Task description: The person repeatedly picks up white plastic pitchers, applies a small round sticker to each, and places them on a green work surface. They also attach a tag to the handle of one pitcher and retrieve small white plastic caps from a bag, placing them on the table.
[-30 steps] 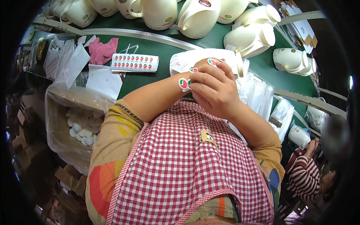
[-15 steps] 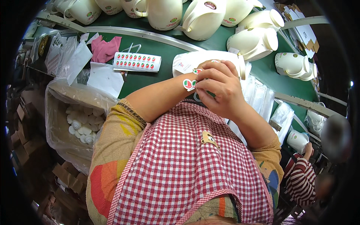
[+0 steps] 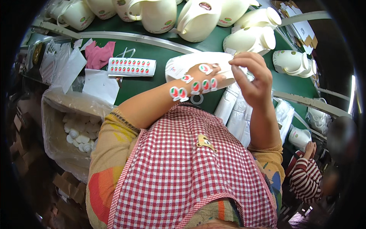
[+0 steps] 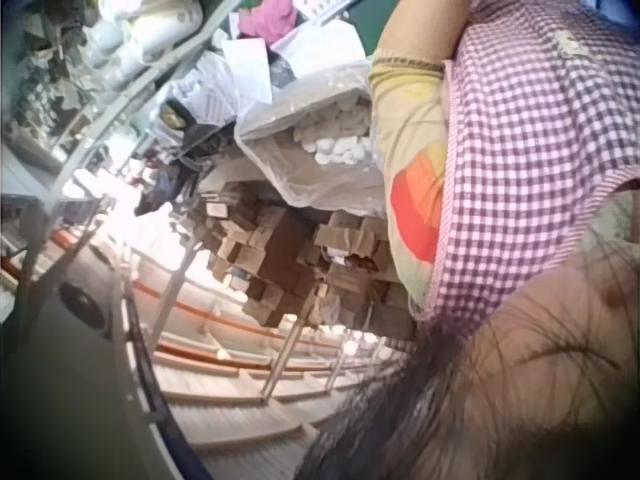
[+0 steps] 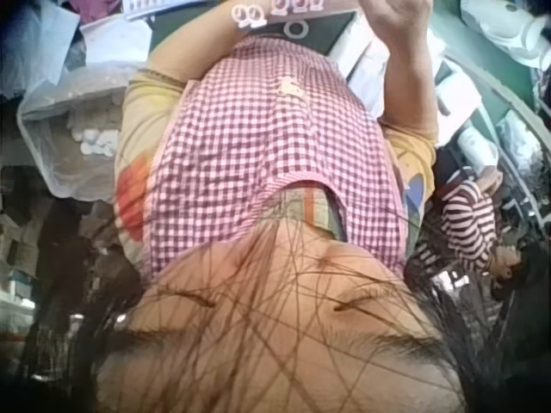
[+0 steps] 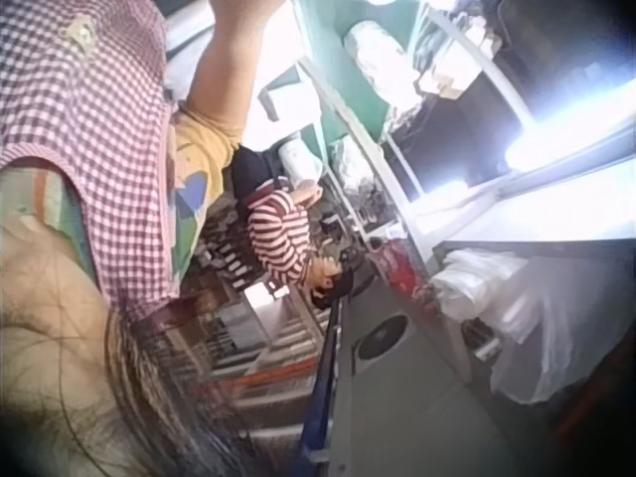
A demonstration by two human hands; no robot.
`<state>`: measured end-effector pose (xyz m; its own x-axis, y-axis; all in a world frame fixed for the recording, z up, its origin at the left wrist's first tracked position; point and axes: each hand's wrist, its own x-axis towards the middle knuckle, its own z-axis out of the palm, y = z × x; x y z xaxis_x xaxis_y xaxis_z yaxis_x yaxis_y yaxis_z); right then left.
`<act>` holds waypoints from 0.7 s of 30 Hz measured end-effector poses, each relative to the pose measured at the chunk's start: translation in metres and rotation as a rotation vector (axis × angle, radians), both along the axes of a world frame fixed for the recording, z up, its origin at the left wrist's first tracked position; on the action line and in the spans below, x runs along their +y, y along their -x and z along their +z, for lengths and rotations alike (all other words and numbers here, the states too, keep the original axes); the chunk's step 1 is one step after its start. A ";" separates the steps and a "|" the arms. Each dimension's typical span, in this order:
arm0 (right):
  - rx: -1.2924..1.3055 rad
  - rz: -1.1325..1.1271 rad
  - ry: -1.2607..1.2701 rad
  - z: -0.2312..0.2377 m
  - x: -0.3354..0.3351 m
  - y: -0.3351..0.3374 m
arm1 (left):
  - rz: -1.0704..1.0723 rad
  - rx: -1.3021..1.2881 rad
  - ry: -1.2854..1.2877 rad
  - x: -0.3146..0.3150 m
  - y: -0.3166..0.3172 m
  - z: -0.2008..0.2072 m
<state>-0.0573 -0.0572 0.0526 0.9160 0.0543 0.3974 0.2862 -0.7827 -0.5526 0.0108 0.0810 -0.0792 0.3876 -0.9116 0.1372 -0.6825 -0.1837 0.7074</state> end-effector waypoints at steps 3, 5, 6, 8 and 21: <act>0.351 -0.013 -0.192 -0.014 -0.012 0.000 | -0.064 -0.064 -0.038 0.022 0.004 0.000; 0.549 -0.059 -0.289 -0.025 -0.014 0.002 | 0.002 0.191 -0.097 0.029 0.012 0.022; 0.575 -0.039 -0.331 -0.028 -0.013 0.001 | 0.089 0.369 -0.160 0.034 0.018 0.034; 0.624 0.000 -0.416 -0.037 -0.009 -0.002 | 0.026 0.432 -0.225 0.036 0.020 0.039; 0.900 0.417 -0.116 -0.059 -0.007 -0.027 | -0.132 0.350 -0.080 0.039 0.032 0.012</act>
